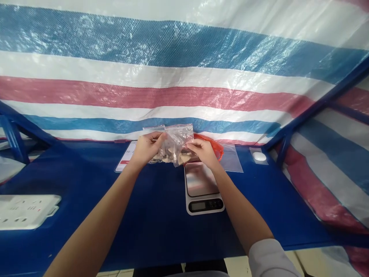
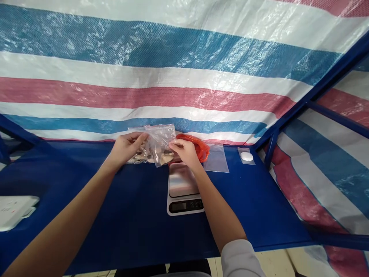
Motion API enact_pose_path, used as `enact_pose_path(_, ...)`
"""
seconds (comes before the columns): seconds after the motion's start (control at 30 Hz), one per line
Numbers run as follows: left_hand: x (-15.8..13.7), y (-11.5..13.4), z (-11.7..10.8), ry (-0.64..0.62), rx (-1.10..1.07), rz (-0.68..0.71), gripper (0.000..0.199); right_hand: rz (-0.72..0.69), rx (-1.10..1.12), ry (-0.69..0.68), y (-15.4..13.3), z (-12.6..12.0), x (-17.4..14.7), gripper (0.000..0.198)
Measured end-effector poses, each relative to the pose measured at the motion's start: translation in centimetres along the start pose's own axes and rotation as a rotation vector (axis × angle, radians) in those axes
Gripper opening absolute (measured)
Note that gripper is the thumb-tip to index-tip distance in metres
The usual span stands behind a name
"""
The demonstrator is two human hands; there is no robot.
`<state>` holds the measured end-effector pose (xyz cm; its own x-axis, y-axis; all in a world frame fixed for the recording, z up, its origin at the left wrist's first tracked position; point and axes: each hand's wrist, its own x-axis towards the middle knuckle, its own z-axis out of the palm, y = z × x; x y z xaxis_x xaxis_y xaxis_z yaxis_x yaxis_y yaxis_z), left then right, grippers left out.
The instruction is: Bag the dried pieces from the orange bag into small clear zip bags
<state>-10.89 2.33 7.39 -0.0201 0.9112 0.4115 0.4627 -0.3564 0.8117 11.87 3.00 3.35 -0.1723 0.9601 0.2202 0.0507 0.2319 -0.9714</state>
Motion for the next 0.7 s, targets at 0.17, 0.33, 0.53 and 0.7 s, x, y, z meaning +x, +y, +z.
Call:
enact_pose_path(0.17,0.2,-3.0,-1.7,-0.076,0.385,0.289,0.035,-0.036,-0.134,0.082,0.4,1.4,2.5,0.02)
enact_pose_path(0.33,-0.3,-5.4,-2.0,-0.206,0.555,0.361,0.042,0.0,-0.281,0.097,-0.1,3.3,3.7,0.011)
enact_pose_path(0.53,-0.6,-6.0,-2.3,-0.274,0.583,0.371,0.047,0.053,-0.476,0.18,-0.4,4.0,3.7,0.025)
enact_pose_path(0.7,-0.6,-5.9,-2.2,-0.296,0.634,0.365,0.051,0.014,-0.653,0.219,-0.4,3.5,2.4,0.044)
